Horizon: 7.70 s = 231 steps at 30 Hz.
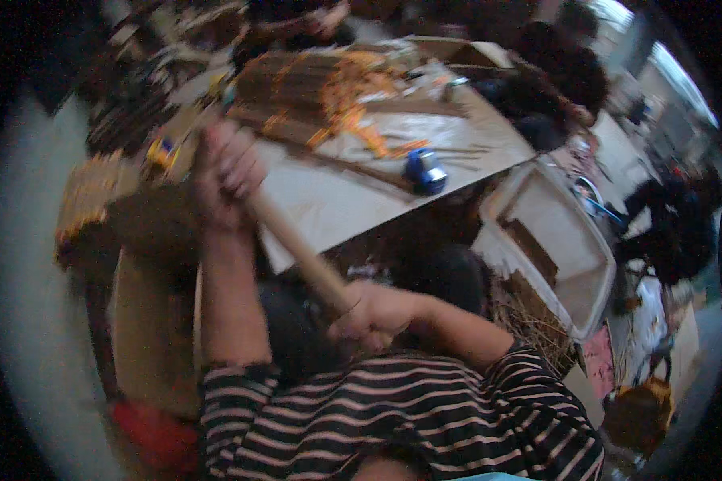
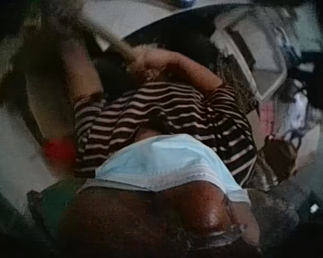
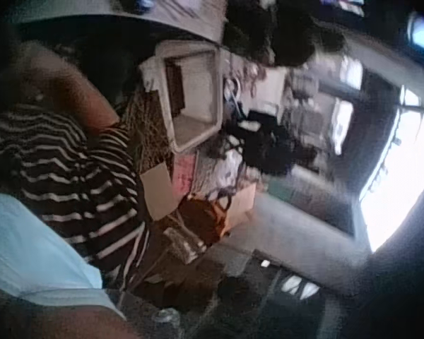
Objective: The person gathers thin wooden sticks, aligns them into bundles, and wraps each bundle with a small paper label. The person places the finished bundles into a cardboard box.
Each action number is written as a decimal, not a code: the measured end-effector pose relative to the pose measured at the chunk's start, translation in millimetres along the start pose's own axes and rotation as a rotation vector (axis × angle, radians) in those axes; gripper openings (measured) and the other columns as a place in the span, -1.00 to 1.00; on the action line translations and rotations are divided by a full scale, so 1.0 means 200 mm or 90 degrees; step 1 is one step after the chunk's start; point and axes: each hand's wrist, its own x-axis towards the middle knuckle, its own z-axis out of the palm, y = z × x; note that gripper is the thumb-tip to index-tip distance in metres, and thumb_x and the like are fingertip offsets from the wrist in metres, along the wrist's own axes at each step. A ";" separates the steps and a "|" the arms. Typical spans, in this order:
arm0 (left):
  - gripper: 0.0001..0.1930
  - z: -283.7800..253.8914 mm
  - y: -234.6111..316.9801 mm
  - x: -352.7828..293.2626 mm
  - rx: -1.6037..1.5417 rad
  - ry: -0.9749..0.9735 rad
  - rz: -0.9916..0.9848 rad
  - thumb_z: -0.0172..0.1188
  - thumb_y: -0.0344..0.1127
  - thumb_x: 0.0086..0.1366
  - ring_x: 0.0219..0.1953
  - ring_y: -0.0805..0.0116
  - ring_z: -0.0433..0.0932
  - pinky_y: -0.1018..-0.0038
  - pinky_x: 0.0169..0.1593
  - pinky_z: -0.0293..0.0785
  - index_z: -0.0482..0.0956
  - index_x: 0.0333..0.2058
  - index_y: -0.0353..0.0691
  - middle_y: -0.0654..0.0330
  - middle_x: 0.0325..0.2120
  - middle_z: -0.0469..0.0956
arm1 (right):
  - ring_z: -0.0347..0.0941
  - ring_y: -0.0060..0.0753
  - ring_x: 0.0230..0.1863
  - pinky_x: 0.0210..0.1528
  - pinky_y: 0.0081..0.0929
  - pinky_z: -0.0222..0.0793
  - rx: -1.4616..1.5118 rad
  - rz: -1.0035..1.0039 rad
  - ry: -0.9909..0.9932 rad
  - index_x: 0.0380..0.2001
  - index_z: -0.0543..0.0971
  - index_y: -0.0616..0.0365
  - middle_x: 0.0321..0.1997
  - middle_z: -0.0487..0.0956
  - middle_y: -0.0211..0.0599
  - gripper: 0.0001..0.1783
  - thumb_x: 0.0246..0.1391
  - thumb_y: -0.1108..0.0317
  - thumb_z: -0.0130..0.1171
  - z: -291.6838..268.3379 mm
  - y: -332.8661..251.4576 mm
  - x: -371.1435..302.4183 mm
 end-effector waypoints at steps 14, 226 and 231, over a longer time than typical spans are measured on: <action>-0.65 0.17 -0.44 -0.26 0.178 0.489 -0.056 0.15 -0.18 0.13 -0.76 0.52 0.22 0.55 -0.65 0.17 0.25 -0.73 -0.10 0.37 -0.83 0.18 | 0.24 -0.55 -0.82 -0.75 -0.61 0.16 -0.066 -0.065 0.221 -0.55 0.35 0.19 -0.75 0.35 -0.37 -0.79 -0.14 0.36 0.17 0.08 -0.04 0.05; -0.83 -0.28 -0.47 -0.45 0.280 0.709 -0.204 0.10 -0.43 0.09 -0.87 0.57 0.16 0.60 -0.79 0.09 0.31 -0.35 -0.25 0.36 -0.84 0.19 | 0.45 -0.20 -0.37 -0.31 -0.39 0.33 -0.869 -0.336 0.574 -0.53 0.54 0.17 -0.45 0.53 -0.17 -0.84 -0.20 0.30 0.19 -1.58 -0.35 0.74; -0.83 -0.28 -0.48 -0.43 0.260 0.702 -0.198 0.11 -0.42 0.08 -0.87 0.56 0.16 0.60 -0.79 0.08 0.32 -0.37 -0.24 0.35 -0.84 0.19 | 0.44 -0.23 -0.50 -0.37 -0.46 0.33 -0.496 -0.518 0.560 -0.57 0.56 0.17 -0.55 0.53 -0.22 -0.78 -0.16 0.22 0.22 -1.53 -0.38 0.75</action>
